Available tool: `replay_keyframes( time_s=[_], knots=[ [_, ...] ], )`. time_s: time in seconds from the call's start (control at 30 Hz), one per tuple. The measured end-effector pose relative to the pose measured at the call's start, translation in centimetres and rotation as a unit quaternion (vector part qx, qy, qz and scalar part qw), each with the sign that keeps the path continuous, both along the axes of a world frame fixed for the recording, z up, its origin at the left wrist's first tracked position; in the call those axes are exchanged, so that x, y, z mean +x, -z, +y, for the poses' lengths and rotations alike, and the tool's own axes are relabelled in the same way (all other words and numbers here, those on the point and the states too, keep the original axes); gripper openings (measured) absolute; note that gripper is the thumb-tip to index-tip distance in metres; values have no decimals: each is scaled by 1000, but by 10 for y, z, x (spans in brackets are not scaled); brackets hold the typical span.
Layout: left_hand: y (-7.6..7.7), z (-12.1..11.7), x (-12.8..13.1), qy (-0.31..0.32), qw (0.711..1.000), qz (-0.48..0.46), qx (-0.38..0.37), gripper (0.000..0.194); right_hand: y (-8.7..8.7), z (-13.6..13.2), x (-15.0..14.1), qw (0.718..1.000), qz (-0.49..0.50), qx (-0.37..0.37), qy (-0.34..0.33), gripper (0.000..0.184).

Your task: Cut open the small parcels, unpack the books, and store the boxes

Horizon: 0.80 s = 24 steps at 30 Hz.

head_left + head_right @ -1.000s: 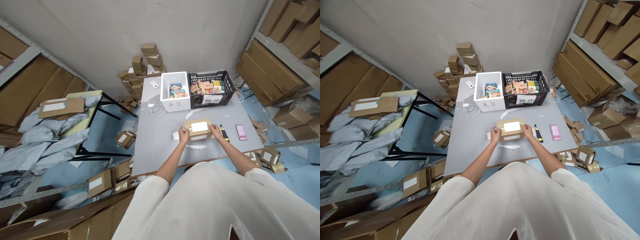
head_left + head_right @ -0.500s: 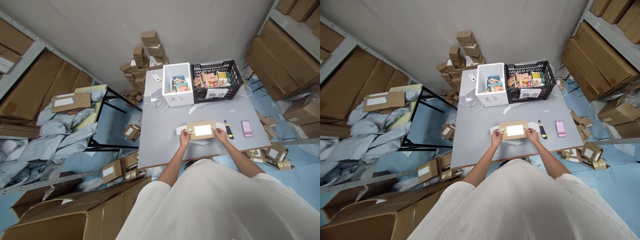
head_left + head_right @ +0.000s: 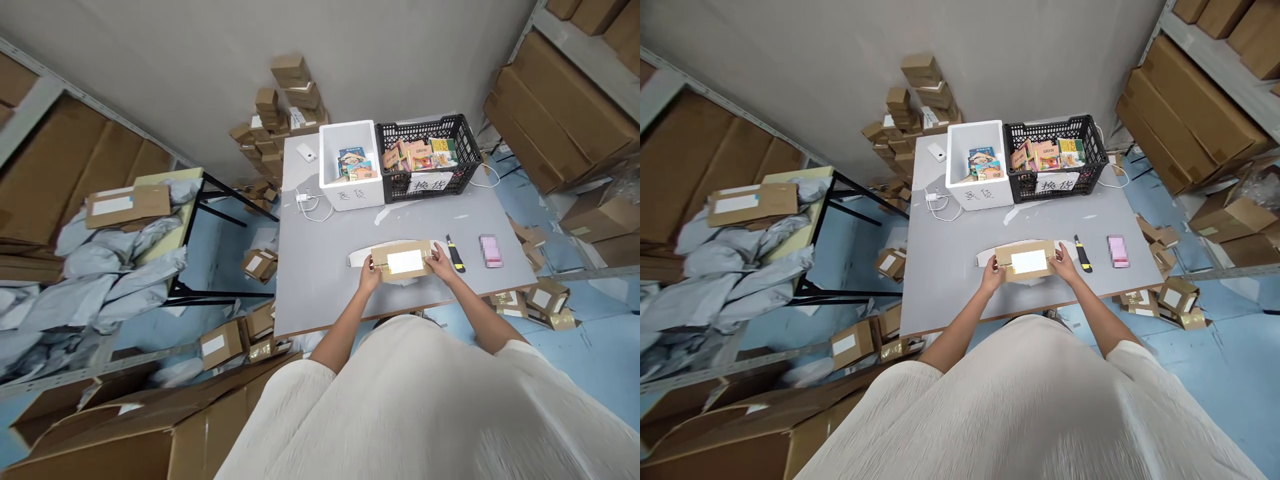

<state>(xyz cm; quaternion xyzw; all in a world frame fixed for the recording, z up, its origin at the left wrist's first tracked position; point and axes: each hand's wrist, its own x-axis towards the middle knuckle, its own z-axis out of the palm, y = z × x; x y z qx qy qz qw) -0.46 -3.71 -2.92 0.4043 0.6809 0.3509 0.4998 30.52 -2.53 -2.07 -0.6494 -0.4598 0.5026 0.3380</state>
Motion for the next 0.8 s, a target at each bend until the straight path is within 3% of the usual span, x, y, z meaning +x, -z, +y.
replay_keyframes(
  time_s=[0.13, 0.23, 0.4, 0.5, 0.8],
  knots=[
    [-8, 9, -1, 18, 1000, -3, 14, 88, -7, 6, 1, 999, -9, 9, -40, 109],
    [-8, 12, -2, 5, 1000, 12, 19, 86, -5, 6, -6, 999, -4, 28, -37, 107],
    [7, -3, -5, -43, 995, 51, -68, 69, 13, -7, -16, 997, -57, -44, 6, 81],
    [17, -12, -7, -57, 995, 57, -66, 61, 24, -14, -16, 994, -78, -69, 27, 85],
    [16, 0, -2, -43, 999, 0, -21, 65, 22, 0, -24, 999, -30, 9, 16, 82]
  ],
)
